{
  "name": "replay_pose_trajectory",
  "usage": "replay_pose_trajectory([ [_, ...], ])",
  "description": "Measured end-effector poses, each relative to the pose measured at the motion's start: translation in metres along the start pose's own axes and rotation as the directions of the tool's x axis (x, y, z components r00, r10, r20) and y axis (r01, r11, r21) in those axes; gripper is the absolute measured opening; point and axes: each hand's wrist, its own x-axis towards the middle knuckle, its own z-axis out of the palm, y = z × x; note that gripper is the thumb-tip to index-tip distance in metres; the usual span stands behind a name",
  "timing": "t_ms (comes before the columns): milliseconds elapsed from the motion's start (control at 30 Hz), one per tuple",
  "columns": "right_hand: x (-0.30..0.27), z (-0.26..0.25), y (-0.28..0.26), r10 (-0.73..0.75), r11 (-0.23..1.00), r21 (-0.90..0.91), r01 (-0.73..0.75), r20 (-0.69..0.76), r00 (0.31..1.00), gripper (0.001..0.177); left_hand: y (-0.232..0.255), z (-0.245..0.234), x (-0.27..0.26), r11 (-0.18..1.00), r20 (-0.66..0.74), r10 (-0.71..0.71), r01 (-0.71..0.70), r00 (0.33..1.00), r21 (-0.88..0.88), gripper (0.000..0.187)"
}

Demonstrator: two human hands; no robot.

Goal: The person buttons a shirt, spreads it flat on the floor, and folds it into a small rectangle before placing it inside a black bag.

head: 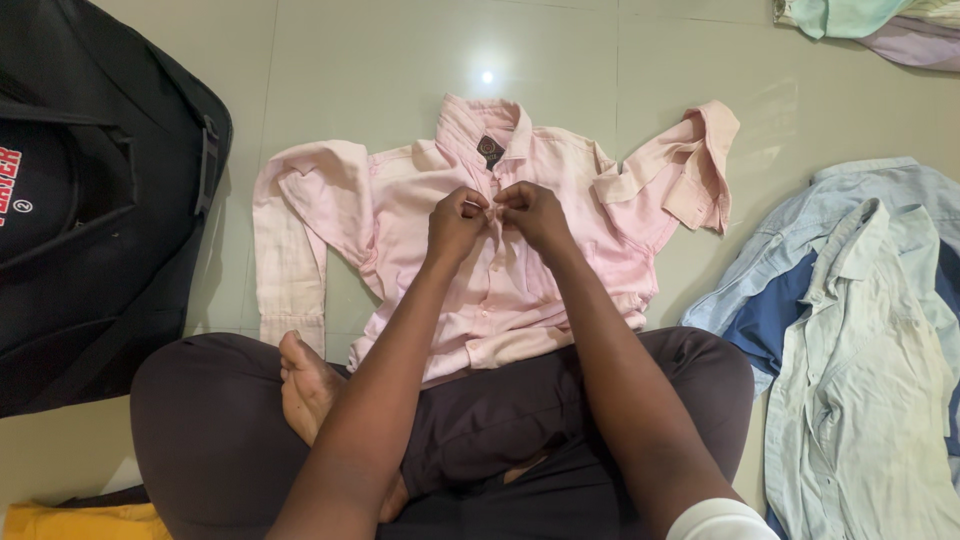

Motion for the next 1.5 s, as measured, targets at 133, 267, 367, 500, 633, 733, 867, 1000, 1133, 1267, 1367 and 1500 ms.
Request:
replay_pose_trajectory([
  [133, -0.002, 0.005, -0.007, -0.009, 1.0, 0.011, 0.009, -0.017, 1.0, 0.021, -0.002, 0.0, 0.001, 1.0, 0.032, 0.014, -0.014, 0.999, -0.01, 0.012],
  [267, -0.004, 0.003, -0.008, -0.009, 1.0, 0.02, 0.01, -0.019, 1.0, 0.02, -0.004, 0.0, 0.004, 0.994, 0.073, -0.018, 0.026, 0.997, -0.107, 0.008],
  [367, -0.004, 0.004, -0.008, 0.004, 1.0, 0.007, -0.004, -0.032, 0.999, 0.02, -0.004, 0.001, 0.003, 0.998, 0.052, -0.029, 0.032, 0.998, -0.055, 0.007],
  [500, -0.005, 0.004, -0.009, -0.002, 1.0, 0.016, 0.002, -0.029, 1.0, 0.02, -0.002, 0.001, 0.003, 1.0, 0.027, -0.004, 0.004, 1.0, 0.023, 0.007],
  [633, -0.006, 0.005, -0.011, 0.004, 1.0, 0.003, -0.004, -0.027, 1.0, 0.02, 0.002, 0.001, 0.001, 0.999, 0.007, -0.004, 0.003, 1.0, 0.052, 0.008],
  [733, -0.007, 0.005, -0.014, -0.019, 0.999, -0.051, 0.018, -0.023, 1.0, 0.019, 0.007, 0.001, -0.002, 0.996, -0.032, -0.002, 0.005, 0.999, 0.09, 0.009],
  [867, -0.008, 0.005, -0.016, 0.0, 0.999, -0.044, -0.002, -0.038, 0.999, 0.018, 0.01, 0.002, -0.005, 0.993, -0.072, 0.004, 0.005, 0.997, 0.119, 0.01],
  [1000, -0.006, 0.005, -0.014, -0.037, 0.999, -0.025, 0.036, -0.024, 0.999, 0.021, 0.006, 0.003, -0.004, 0.993, -0.082, -0.003, 0.013, 0.997, 0.12, 0.011],
  [1133, -0.004, 0.006, -0.012, -0.094, 0.987, -0.134, 0.092, -0.012, 0.995, 0.026, -0.001, 0.005, 0.0, 0.997, -0.092, -0.013, 0.021, 0.996, 0.081, 0.011],
  [1267, -0.006, 0.007, -0.01, -0.152, 0.963, -0.228, 0.143, -0.02, 0.988, 0.027, 0.003, 0.005, -0.002, 0.997, -0.077, -0.075, 0.075, 0.994, -0.001, 0.013],
  [1367, -0.008, 0.01, -0.013, -0.166, 0.935, -0.322, 0.147, -0.032, 0.986, 0.024, 0.009, 0.004, -0.005, 0.994, -0.074, -0.1, 0.102, 0.992, 0.025, 0.017],
  [1500, -0.008, 0.01, -0.016, -0.162, 0.928, -0.347, 0.138, -0.039, 0.986, 0.022, 0.011, 0.002, -0.004, 0.998, -0.063, -0.059, 0.057, 0.996, -0.02, 0.014],
])
